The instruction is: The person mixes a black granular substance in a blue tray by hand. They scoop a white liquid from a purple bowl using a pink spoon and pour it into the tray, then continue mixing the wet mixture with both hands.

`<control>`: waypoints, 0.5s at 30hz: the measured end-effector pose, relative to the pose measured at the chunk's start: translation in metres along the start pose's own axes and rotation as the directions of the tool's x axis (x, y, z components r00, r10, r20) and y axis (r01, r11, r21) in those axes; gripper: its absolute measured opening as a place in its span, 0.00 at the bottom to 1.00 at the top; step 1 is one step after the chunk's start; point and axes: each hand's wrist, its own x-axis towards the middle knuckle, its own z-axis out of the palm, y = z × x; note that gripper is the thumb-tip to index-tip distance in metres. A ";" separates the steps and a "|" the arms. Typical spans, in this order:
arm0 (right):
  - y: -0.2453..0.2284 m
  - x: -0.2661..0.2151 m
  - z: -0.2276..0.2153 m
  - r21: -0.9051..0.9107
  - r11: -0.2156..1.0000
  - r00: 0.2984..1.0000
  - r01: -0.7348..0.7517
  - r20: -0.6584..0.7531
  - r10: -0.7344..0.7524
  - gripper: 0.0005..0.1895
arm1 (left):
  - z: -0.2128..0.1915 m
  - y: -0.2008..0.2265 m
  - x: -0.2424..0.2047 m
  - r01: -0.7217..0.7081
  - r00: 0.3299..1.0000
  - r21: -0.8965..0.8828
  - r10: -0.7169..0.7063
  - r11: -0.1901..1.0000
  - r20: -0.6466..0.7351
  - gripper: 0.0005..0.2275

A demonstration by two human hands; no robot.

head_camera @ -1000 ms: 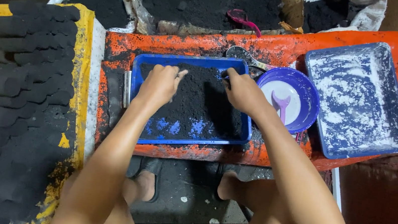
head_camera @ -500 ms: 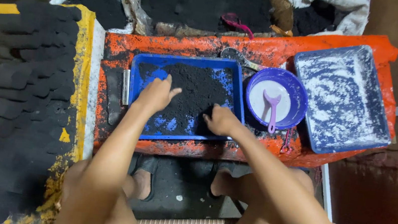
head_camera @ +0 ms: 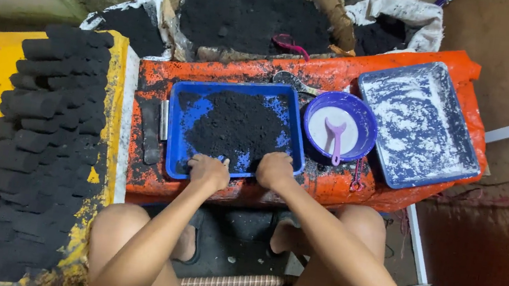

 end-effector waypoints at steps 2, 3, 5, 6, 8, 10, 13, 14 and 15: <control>-0.001 -0.009 -0.011 -0.020 0.999 0.999 0.027 -0.017 -0.027 0.24 | 0.000 0.000 0.001 -0.123 0.992 -0.088 0.122 0.988 -0.015 0.26; -0.002 -0.013 -0.015 -0.037 0.998 0.998 0.054 -0.030 -0.055 0.22 | 0.000 -0.001 0.001 -0.242 0.970 -0.170 0.238 0.955 -0.039 0.22; 0.002 -0.026 -0.037 0.044 0.998 0.998 0.053 -0.040 -0.052 0.19 | -0.012 -0.004 -0.011 -0.222 0.975 -0.115 0.218 0.968 -0.045 0.23; 0.006 -0.032 -0.049 0.111 0.992 0.997 0.065 -0.045 -0.060 0.16 | -0.016 -0.003 -0.017 -0.190 0.981 -0.075 0.186 0.979 -0.053 0.23; -0.002 -0.053 -0.071 0.097 0.994 0.998 0.058 0.004 -0.059 0.19 | -0.039 0.002 -0.037 -0.076 0.995 0.075 0.080 0.994 -0.053 0.25; -0.008 -0.062 -0.073 0.086 0.995 0.997 0.058 0.055 -0.062 0.22 | -0.039 0.000 -0.044 0.047 0.997 0.226 -0.032 0.973 -0.069 0.27; -0.011 -0.052 -0.052 0.042 0.993 0.993 0.109 0.029 -0.111 0.15 | -0.019 0.000 -0.031 -0.031 0.999 0.235 0.023 0.972 0.035 0.28; -0.010 -0.047 -0.042 0.043 0.995 0.995 0.095 0.000 -0.095 0.14 | -0.017 0.002 -0.028 -0.019 0.999 0.180 0.012 0.984 0.038 0.28; -0.009 -0.042 -0.032 0.045 0.996 0.996 0.080 -0.030 -0.079 0.13 | -0.014 0.004 -0.026 -0.006 0.999 0.124 0.001 0.992 0.042 0.29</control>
